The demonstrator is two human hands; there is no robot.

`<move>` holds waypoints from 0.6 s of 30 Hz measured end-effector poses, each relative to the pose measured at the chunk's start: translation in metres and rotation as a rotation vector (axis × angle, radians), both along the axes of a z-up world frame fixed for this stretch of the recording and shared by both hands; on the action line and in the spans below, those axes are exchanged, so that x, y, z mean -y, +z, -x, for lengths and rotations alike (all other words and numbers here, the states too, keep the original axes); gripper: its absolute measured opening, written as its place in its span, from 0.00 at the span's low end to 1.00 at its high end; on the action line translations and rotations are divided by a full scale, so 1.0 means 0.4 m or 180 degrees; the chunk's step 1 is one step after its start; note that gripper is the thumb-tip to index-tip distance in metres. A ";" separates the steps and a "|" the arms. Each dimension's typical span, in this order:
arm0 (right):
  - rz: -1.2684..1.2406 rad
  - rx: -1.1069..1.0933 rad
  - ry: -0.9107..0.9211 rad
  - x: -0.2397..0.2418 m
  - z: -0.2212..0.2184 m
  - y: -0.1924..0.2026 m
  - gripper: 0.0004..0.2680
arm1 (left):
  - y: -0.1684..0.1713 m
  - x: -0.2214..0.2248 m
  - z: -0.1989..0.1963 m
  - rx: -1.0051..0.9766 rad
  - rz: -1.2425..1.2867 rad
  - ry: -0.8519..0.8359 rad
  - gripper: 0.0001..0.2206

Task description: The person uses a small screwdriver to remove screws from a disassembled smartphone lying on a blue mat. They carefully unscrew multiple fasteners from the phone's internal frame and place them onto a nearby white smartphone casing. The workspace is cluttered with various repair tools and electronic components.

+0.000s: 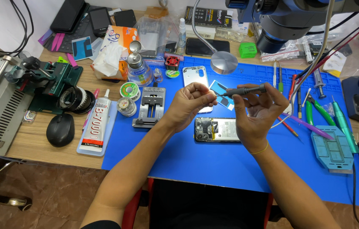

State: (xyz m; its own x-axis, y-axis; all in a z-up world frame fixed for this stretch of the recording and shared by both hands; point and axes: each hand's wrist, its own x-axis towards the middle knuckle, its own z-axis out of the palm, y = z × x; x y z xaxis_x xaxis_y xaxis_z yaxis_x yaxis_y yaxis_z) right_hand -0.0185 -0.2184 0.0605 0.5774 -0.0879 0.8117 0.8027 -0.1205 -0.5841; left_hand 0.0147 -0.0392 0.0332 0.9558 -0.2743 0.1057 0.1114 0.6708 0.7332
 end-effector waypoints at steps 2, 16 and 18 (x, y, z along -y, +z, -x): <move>0.0008 -0.0045 -0.0014 0.015 -0.006 -0.007 0.24 | 0.005 0.003 0.000 0.0058 -0.0060 0.0062 0.12; 0.0827 -0.0547 0.0576 -0.011 0.066 0.013 0.24 | 0.000 -0.078 -0.038 0.1200 -0.2076 0.0906 0.18; 0.1377 -0.0979 0.0585 -0.011 0.085 -0.023 0.22 | -0.015 -0.091 -0.053 0.1308 -0.2809 0.1428 0.08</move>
State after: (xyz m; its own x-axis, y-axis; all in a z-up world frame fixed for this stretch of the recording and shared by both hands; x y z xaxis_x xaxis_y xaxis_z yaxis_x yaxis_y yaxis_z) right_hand -0.0525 -0.2138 0.0515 0.7676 0.3401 0.5432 0.6336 -0.2754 -0.7230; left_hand 0.0357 -0.0029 0.0270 0.9246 -0.0435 0.3785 -0.3793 -0.1965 0.9041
